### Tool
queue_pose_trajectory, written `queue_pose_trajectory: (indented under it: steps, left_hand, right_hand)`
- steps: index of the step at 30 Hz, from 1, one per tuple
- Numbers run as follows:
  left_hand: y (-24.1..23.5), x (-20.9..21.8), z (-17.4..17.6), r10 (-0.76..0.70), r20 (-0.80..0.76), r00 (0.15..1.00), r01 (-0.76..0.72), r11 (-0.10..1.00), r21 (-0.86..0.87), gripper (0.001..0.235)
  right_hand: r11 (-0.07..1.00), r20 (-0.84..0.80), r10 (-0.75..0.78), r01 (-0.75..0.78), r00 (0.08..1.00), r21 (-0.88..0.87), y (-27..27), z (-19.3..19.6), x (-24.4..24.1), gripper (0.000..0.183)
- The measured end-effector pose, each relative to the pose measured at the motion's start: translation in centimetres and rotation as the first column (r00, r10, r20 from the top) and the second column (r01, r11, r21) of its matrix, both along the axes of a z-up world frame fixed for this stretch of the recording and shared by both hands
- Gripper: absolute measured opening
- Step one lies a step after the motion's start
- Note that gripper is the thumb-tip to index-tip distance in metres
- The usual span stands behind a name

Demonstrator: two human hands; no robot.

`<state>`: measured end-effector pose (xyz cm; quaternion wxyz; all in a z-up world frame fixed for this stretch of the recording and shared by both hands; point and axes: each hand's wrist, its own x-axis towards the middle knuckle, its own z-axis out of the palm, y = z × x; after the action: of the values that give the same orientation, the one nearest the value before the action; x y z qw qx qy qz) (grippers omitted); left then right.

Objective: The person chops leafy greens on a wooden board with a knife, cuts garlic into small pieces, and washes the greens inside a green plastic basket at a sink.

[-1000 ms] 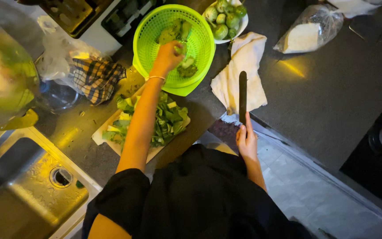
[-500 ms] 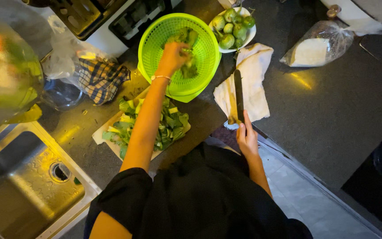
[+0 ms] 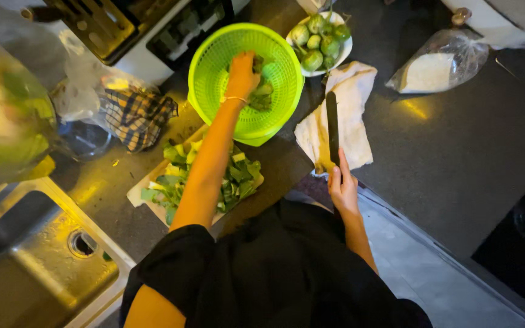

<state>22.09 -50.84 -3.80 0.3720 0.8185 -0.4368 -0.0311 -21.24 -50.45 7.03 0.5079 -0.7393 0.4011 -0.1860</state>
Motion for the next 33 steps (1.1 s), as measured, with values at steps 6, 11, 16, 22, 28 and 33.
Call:
queue_pose_trajectory:
  steps: [6,11,16,22,28,33]
  left_hand:
    - [5.9,-1.5,6.0,-0.193,-0.492,0.849,0.213,0.977,-0.016,0.063]
    - [9.0,-1.4,9.7,-0.201,-0.306,0.931,0.216,0.976,0.015,0.081]
    - [8.8,0.7,6.2,0.047,-0.427,0.903,0.004,0.993,0.118,0.049]
    - [5.6,0.4,2.4,-0.071,-0.002,0.997,0.071,0.996,0.054,0.049]
    - [3.5,0.3,2.1,0.101,-0.019,0.995,-0.097,0.982,0.16,0.019]
    - [3.2,2.2,2.4,0.119,-0.308,0.944,-0.101,0.992,0.074,0.021]
  right_hand:
    - [0.999,0.04,-0.002,0.0,0.999,0.041,-0.1,0.3,0.1,0.053]
    - [0.999,0.023,0.032,-0.032,0.999,0.022,0.2,0.7,0.6,0.054]
    - [0.998,-0.005,0.046,-0.046,0.999,0.037,1.1,0.8,0.6,0.053]
    - [0.999,-0.018,0.04,-0.039,0.999,0.024,1.8,1.0,0.7,0.054]
    - [1.0,0.007,0.017,-0.017,1.0,-0.015,2.4,0.5,-0.2,0.052]
    - [0.996,0.005,-0.074,0.074,0.997,0.041,2.2,0.3,-1.1,0.053]
